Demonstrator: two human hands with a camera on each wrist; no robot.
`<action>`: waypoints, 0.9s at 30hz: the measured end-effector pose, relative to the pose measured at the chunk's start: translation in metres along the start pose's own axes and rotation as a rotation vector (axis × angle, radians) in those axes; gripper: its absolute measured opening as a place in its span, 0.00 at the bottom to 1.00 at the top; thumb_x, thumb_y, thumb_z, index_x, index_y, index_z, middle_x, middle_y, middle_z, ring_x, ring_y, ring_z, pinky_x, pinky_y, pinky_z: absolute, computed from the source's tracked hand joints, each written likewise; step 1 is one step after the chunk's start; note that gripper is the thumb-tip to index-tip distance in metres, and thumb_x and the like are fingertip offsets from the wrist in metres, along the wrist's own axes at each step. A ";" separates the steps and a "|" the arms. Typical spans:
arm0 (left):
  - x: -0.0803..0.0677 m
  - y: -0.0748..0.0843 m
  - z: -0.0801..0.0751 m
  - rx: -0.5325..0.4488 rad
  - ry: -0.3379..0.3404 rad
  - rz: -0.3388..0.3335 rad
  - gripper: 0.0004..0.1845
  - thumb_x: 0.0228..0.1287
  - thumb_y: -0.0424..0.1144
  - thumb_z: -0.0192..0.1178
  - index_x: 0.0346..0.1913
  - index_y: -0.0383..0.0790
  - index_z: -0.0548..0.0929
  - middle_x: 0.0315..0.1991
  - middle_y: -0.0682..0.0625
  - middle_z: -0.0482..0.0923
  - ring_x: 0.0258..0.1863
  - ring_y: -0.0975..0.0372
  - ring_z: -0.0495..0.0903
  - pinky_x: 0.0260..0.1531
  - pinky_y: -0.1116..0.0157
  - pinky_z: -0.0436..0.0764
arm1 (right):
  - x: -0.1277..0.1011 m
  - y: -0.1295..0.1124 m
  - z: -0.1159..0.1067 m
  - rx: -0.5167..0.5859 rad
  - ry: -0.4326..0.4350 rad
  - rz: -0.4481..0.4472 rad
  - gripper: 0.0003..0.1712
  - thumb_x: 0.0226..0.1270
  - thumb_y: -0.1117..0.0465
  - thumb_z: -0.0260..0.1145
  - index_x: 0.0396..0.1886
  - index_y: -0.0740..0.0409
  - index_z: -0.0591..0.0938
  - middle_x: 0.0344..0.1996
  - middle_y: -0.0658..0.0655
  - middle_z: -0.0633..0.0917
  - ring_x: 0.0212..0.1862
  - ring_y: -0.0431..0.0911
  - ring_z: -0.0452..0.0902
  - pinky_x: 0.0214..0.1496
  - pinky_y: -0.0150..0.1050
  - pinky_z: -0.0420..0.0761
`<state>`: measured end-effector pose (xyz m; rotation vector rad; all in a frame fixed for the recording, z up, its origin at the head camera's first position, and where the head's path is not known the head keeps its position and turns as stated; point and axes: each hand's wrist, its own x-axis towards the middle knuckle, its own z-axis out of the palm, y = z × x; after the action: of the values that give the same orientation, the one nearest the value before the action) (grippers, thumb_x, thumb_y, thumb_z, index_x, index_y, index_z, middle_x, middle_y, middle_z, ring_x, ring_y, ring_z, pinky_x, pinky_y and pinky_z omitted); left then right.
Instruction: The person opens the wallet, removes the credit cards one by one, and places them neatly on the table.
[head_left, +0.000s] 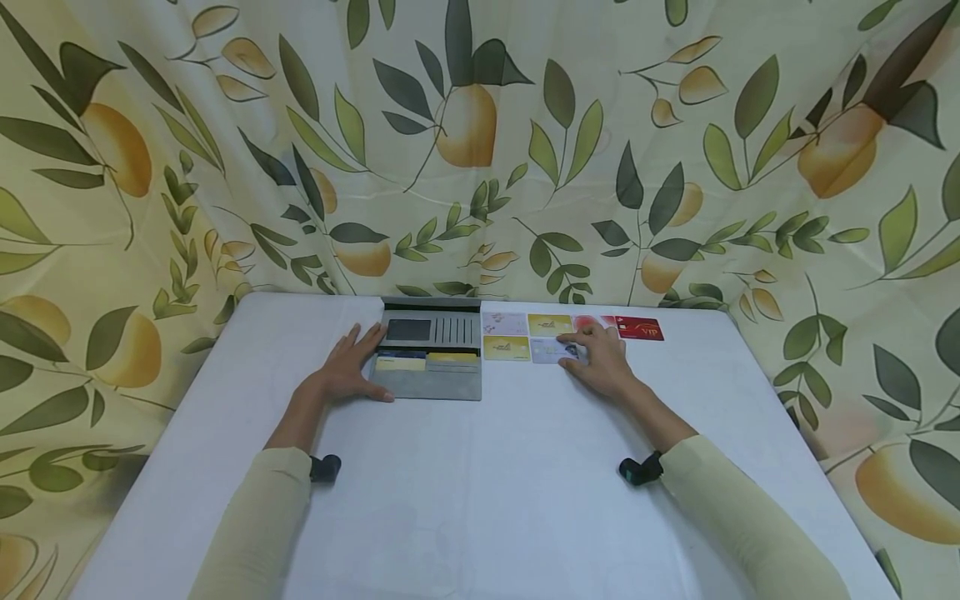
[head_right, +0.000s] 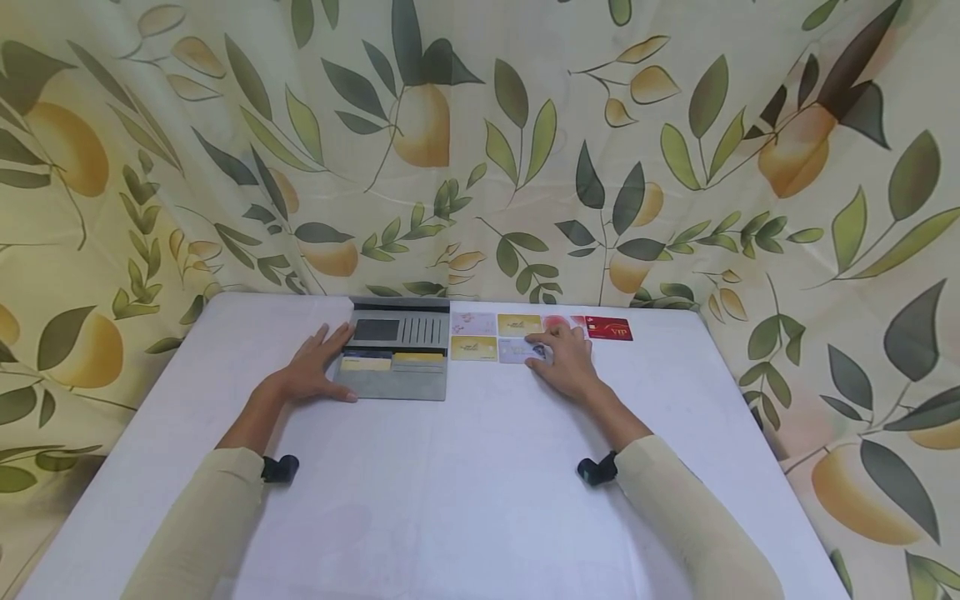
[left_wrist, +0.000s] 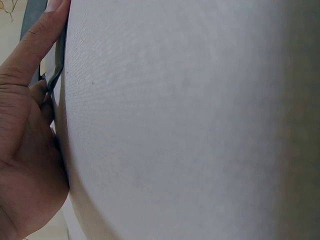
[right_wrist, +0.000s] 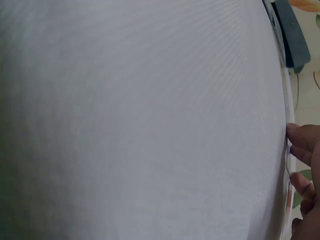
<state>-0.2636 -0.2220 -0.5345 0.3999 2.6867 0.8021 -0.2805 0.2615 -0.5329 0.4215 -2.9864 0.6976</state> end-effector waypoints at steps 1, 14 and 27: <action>0.000 0.000 0.000 0.001 0.001 0.000 0.72 0.46 0.58 0.83 0.87 0.45 0.47 0.87 0.45 0.38 0.83 0.45 0.27 0.80 0.44 0.31 | 0.000 0.000 0.000 0.001 -0.001 0.002 0.28 0.66 0.54 0.76 0.65 0.55 0.86 0.54 0.64 0.74 0.53 0.62 0.62 0.50 0.56 0.62; -0.001 0.001 0.001 -0.006 0.003 0.008 0.72 0.46 0.59 0.83 0.86 0.43 0.47 0.87 0.43 0.38 0.83 0.43 0.27 0.80 0.42 0.32 | 0.000 0.000 0.000 -0.003 0.015 0.003 0.27 0.66 0.54 0.75 0.64 0.54 0.86 0.54 0.65 0.75 0.54 0.63 0.63 0.52 0.59 0.63; 0.000 0.000 0.001 -0.003 0.007 0.010 0.71 0.47 0.58 0.83 0.86 0.44 0.47 0.87 0.44 0.38 0.83 0.43 0.27 0.80 0.42 0.32 | -0.002 0.000 0.001 0.006 0.010 0.014 0.27 0.67 0.53 0.75 0.65 0.53 0.85 0.55 0.64 0.74 0.52 0.62 0.63 0.50 0.56 0.62</action>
<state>-0.2629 -0.2214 -0.5350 0.4111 2.6919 0.8115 -0.2789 0.2616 -0.5335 0.3962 -2.9814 0.7078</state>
